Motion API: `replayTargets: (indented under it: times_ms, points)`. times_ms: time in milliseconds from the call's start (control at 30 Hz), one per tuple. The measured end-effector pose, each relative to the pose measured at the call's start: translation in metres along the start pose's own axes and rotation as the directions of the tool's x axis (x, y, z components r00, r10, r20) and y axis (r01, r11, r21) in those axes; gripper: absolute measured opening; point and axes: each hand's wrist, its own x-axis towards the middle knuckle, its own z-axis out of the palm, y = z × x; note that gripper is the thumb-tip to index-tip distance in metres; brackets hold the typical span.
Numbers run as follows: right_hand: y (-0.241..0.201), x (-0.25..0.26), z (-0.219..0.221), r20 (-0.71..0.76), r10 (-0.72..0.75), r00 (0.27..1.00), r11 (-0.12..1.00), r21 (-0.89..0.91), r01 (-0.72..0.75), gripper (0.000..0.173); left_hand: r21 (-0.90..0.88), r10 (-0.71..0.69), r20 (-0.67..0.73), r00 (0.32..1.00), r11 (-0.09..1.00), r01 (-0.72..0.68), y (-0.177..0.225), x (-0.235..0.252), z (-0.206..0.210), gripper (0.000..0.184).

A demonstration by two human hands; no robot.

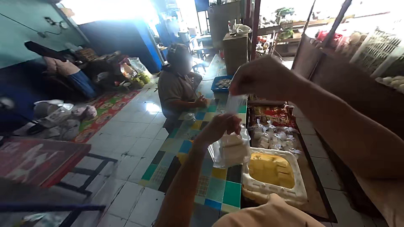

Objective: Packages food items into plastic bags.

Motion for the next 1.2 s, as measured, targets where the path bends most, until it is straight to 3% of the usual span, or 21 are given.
replayTargets:
  times_ms: [100, 133, 200, 233, 300, 433, 567, 633, 667, 733, 767, 800, 833, 867, 967, 1067, 1133, 1200]
  points:
    - [-0.002, 0.011, -0.002, -0.276, 0.123, 0.953, 0.976, 0.209, -0.066, 0.007, 0.025, 0.053, -0.107, 0.993, 0.998, -0.05, 0.024, 0.018, -0.009, 0.036]
    - [-0.001, 0.012, 0.005, -0.309, 0.176, 0.935, 0.947, 0.312, -0.076, 0.015, 0.016, 0.054, -0.127, 0.99, 0.999, -0.052, 0.033, 0.025, -0.007, 0.035]
    - [-0.006, 0.013, 0.015, -0.189, 0.287, 0.939, 0.856, 0.49, -0.162, 0.044, 0.007, 0.032, -0.137, 0.99, 0.999, -0.031, 0.051, 0.037, -0.003, 0.034]
    - [-0.009, 0.013, 0.018, -0.119, 0.315, 0.942, 0.808, 0.554, -0.2, 0.046, 0.017, 0.018, -0.131, 0.991, 1.0, -0.016, 0.057, 0.04, -0.003, 0.032]
    - [-0.011, 0.015, 0.023, -0.124, 0.333, 0.935, 0.719, 0.675, -0.167, 0.025, 0.035, 0.009, -0.1, 0.995, 0.999, -0.006, 0.064, 0.044, -0.003, 0.03]
    - [-0.04, 0.03, 0.017, -0.159, 0.492, 0.856, 0.447, 0.89, -0.092, 0.04, 0.121, 0.082, -0.02, 0.996, 0.99, -0.079, 0.069, 0.039, -0.013, 0.032]
    - [-0.054, 0.041, 0.006, -0.136, 0.564, 0.814, 0.376, 0.92, -0.107, 0.042, 0.164, 0.131, -0.022, 0.991, 0.978, -0.126, 0.065, 0.028, -0.024, 0.03]
    - [-0.053, 0.04, 0.008, -0.177, 0.534, 0.827, 0.412, 0.908, -0.071, 0.042, 0.167, 0.168, -0.09, 0.982, 0.974, -0.151, 0.061, 0.025, -0.023, 0.031]
    - [-0.05, 0.036, 0.01, -0.242, 0.491, 0.837, 0.49, 0.871, -0.036, 0.04, 0.176, 0.194, -0.135, 0.972, 0.97, -0.17, 0.057, 0.025, -0.022, 0.031]
    - [-0.031, 0.01, 0.018, -0.457, 0.235, 0.858, 0.806, 0.585, 0.091, 0.017, 0.201, 0.232, -0.209, 0.95, 0.961, -0.19, 0.055, 0.024, -0.019, 0.032]
    - [-0.019, -0.011, 0.024, -0.482, 0.044, 0.875, 0.936, 0.327, 0.133, 0.038, 0.211, 0.229, -0.267, 0.936, 0.962, -0.175, 0.057, 0.021, -0.017, 0.033]
    - [-0.009, -0.033, 0.035, -0.447, -0.071, 0.892, 0.988, 0.089, 0.124, 0.073, 0.202, 0.213, -0.334, 0.918, 0.968, -0.151, 0.059, 0.018, -0.015, 0.035]
    - [0.001, -0.055, 0.056, -0.426, -0.111, 0.898, 0.994, -0.06, 0.094, 0.097, 0.184, 0.211, -0.403, 0.891, 0.972, -0.147, 0.059, 0.017, -0.014, 0.036]
    - [0.011, -0.078, 0.087, -0.426, -0.122, 0.896, 0.988, -0.135, 0.071, 0.109, 0.166, 0.223, -0.466, 0.856, 0.973, -0.163, 0.059, 0.018, -0.015, 0.035]
    - [0.038, -0.118, 0.177, -0.517, -0.159, 0.841, 0.954, -0.3, -0.005, 0.103, 0.123, 0.098, -0.601, 0.793, 0.992, -0.029, 0.068, 0.018, -0.001, 0.036]
    - [0.044, -0.115, 0.195, -0.689, -0.197, 0.698, 0.963, -0.269, 0.006, 0.08, -0.05, -0.102, -0.624, 0.774, 0.995, 0.091, 0.076, 0.017, 0.019, 0.036]
    - [0.048, -0.119, 0.186, -0.739, -0.186, 0.648, 0.979, -0.193, 0.062, 0.067, -0.187, -0.176, -0.554, 0.813, 0.979, 0.085, 0.079, 0.011, 0.021, 0.034]
    - [0.05, -0.127, 0.18, -0.774, -0.061, 0.63, 0.992, 0.023, 0.125, 0.062, -0.202, -0.171, -0.461, 0.871, 0.976, 0.084, 0.084, 0.004, 0.017, 0.03]
